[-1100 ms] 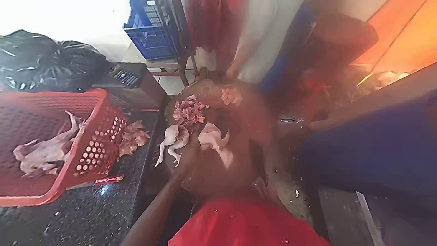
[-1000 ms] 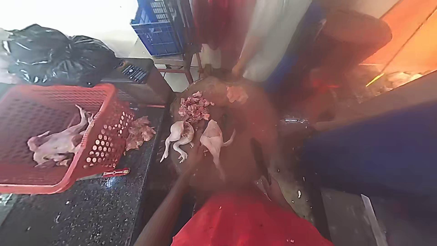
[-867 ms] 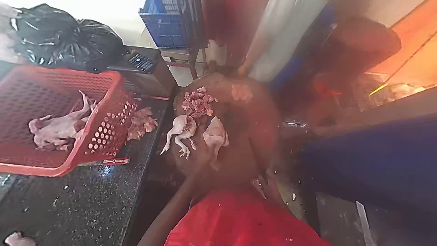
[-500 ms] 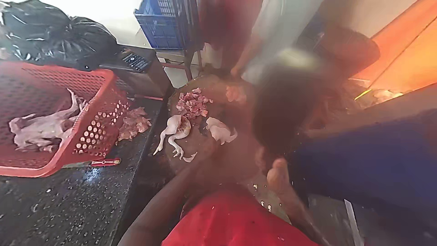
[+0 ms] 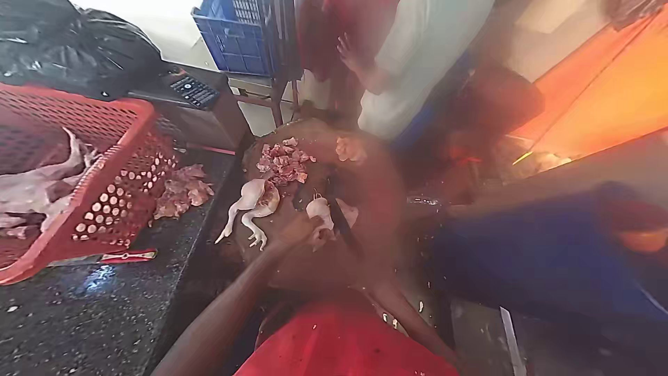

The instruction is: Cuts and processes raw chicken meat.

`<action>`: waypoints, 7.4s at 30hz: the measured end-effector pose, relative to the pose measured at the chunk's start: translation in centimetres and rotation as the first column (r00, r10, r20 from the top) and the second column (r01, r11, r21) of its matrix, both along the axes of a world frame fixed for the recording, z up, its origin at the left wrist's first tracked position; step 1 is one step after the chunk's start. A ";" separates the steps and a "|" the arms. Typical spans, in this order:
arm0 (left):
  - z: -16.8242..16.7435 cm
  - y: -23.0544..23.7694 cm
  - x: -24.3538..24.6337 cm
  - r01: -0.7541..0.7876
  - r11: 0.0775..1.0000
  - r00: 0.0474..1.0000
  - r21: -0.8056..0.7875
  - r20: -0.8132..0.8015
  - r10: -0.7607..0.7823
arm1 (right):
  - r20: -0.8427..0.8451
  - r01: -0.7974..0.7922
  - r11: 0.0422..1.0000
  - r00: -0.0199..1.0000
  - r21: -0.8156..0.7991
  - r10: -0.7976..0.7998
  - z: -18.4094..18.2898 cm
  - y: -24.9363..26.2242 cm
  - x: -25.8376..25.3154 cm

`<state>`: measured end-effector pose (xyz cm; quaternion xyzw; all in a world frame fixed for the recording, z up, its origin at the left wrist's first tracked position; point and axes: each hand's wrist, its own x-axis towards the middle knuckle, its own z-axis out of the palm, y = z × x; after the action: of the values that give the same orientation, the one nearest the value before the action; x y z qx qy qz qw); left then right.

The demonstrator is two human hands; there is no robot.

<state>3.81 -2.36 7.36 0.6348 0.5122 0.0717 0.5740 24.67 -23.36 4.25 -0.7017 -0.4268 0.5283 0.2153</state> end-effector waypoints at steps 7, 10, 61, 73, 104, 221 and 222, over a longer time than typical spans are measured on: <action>-3.5 -0.4 -1.1 -0.221 0.858 0.929 -0.464 0.168 0.330 | 0.204 -0.099 0.989 0.976 0.112 0.075 1.1 0.6 -2.1; -8.1 -0.9 -1.2 -0.222 0.883 0.960 -0.413 0.064 0.272 | 0.222 -0.089 0.995 0.970 -0.041 0.096 -3.6 1.3 -1.6; -5.2 6.2 12.7 0.764 0.555 0.641 0.330 -0.490 -0.591 | 0.239 -0.492 0.852 0.818 -0.180 0.523 -0.1 2.1 1.7; -10.5 1.8 15.9 0.628 0.694 0.679 0.353 -0.683 -0.267 | 0.329 -0.559 0.827 0.792 0.054 0.514 -9.3 0.6 1.7; 2.4 -6.0 22.8 0.854 0.514 0.518 0.074 -0.037 -0.855 | 0.304 -0.518 0.852 0.825 0.074 0.476 -6.5 -0.2 1.6; -11.8 -7.7 -7.5 -0.260 0.957 0.948 0.132 -0.156 0.279 | 0.214 -0.338 0.917 0.932 0.213 0.294 2.4 5.2 -4.9; -11.8 -8.3 -7.5 -0.285 0.953 0.942 0.102 -0.156 0.298 | 0.142 -0.313 0.884 0.949 0.348 0.281 3.0 5.0 -5.4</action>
<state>-3.72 -10.65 -4.45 0.5777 0.6442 0.1215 0.4863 19.26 -18.33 7.27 -0.5979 -0.6291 0.4349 0.2400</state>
